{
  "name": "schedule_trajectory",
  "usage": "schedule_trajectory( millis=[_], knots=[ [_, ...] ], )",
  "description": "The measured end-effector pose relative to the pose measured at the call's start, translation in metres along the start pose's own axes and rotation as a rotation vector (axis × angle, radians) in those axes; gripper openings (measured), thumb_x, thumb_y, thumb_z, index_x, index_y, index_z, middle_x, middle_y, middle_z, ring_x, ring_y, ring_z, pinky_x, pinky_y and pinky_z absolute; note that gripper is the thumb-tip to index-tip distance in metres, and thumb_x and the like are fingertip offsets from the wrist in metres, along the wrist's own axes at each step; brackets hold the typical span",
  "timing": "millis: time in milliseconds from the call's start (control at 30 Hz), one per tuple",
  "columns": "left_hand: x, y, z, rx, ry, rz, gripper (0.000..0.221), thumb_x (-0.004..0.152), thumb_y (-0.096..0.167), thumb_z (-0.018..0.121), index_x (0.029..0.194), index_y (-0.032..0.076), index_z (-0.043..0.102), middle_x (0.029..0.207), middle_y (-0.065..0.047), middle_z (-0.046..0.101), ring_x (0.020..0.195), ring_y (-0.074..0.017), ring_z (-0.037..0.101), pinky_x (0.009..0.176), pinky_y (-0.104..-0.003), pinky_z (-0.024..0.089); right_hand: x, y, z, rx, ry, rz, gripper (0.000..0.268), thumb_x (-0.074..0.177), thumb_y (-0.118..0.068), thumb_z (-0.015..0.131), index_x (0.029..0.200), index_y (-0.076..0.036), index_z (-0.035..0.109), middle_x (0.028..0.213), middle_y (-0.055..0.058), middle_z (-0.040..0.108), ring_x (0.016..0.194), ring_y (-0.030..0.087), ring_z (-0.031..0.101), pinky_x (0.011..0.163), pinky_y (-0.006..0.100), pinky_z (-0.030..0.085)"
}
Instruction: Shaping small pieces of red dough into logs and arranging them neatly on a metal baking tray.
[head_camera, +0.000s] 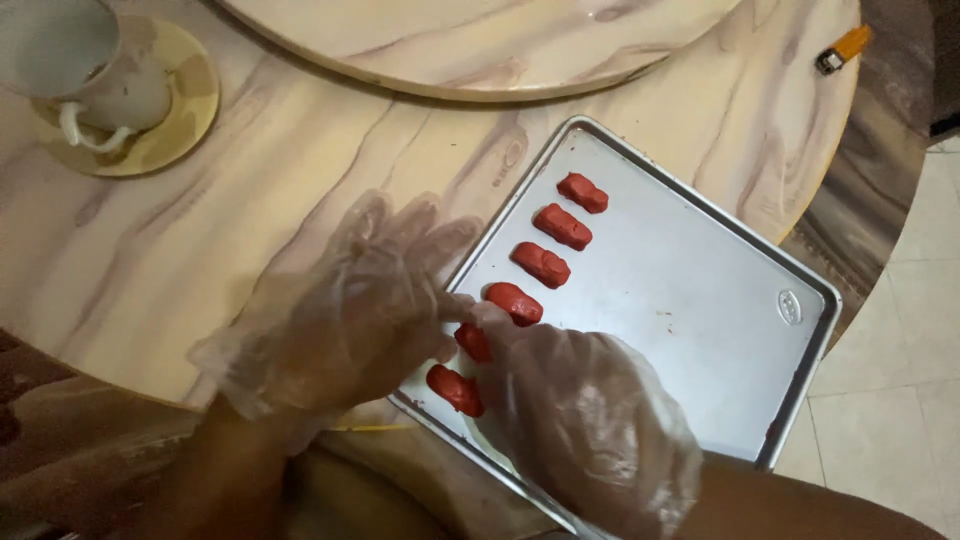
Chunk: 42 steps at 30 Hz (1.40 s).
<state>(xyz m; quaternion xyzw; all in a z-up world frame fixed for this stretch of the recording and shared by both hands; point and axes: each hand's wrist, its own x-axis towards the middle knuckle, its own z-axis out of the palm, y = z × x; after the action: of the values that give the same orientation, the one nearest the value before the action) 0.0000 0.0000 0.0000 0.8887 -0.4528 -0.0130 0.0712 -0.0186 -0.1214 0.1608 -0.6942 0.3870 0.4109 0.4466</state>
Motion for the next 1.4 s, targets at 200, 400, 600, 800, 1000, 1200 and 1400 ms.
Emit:
schedule_trajectory(
  millis=[200,400,600,800,1000,1200,1400],
  knots=[
    [0.007,0.003,0.006,-0.231,0.002,-0.035,0.053,0.086,0.017,0.040,0.106,0.044,0.082,0.159,-0.007,0.041,0.151,-0.0404,0.023,0.118,-0.073,0.008,0.157,0.129,0.001,1.354,-1.260,-0.514,0.025,0.104,-0.003,0.042,0.091,-0.023,0.051,0.086,-0.004,0.062,0.084,0.016,0.062,0.082,0.039,0.048],
    [-0.003,0.000,0.014,-0.096,0.225,0.063,0.040,0.094,0.031,0.038,0.100,0.033,0.077,0.158,-0.002,0.046,0.151,-0.0382,0.030,0.119,-0.072,0.018,0.161,0.130,0.006,1.326,-1.146,-0.476,0.024,0.102,-0.004,0.046,0.090,-0.023,0.054,0.086,-0.002,0.064,0.087,0.020,0.065,0.085,0.042,0.053],
    [-0.002,-0.005,0.008,-0.140,0.170,0.078,0.041,0.094,0.031,0.037,0.108,0.031,0.075,0.158,-0.002,0.046,0.151,-0.0405,0.027,0.119,-0.072,0.010,0.164,0.133,0.006,1.288,-0.941,-0.364,0.021,0.100,-0.007,0.055,0.085,-0.020,0.063,0.088,0.001,0.071,0.088,0.024,0.072,0.080,0.042,0.058],
    [-0.002,-0.013,0.002,-0.350,0.209,0.118,0.029,0.094,0.040,0.051,0.102,0.039,0.079,0.149,-0.013,0.056,0.143,-0.0501,0.038,0.114,-0.079,0.009,0.032,0.075,-0.019,0.689,0.193,-0.237,0.007,0.098,-0.001,0.053,0.104,-0.001,0.049,0.098,0.019,0.061,0.092,0.032,0.064,0.081,0.040,0.048],
    [-0.015,-0.017,-0.011,-0.240,0.359,0.062,0.022,0.089,0.037,0.075,0.098,0.018,0.082,0.135,-0.015,0.067,0.130,-0.0346,0.058,0.110,-0.061,0.038,0.107,0.182,-0.152,-0.694,1.063,-0.751,0.044,0.089,-0.046,0.068,0.131,-0.030,0.072,0.125,0.006,0.072,0.112,0.029,0.068,0.094,0.044,0.051],
    [-0.023,0.058,-0.083,-0.422,0.010,-0.937,0.050,0.084,0.057,0.060,0.121,0.027,0.076,0.135,0.001,0.071,0.122,-0.0198,0.067,0.104,-0.039,0.048,0.164,0.179,-0.205,0.006,0.031,-0.988,0.040,0.105,-0.021,0.055,0.068,-0.006,0.058,0.055,0.009,0.054,0.042,0.022,0.058,0.035,0.031,0.045],
    [-0.086,0.083,0.010,-0.687,0.197,-0.979,0.047,0.081,0.023,0.069,0.127,0.013,0.073,0.122,-0.011,0.079,0.109,-0.0272,0.075,0.098,-0.040,0.056,0.119,0.171,-0.171,-0.009,0.421,-0.598,0.042,0.104,-0.028,0.057,0.068,-0.006,0.065,0.057,0.014,0.062,0.046,0.028,0.061,0.044,0.034,0.042]
  ],
)
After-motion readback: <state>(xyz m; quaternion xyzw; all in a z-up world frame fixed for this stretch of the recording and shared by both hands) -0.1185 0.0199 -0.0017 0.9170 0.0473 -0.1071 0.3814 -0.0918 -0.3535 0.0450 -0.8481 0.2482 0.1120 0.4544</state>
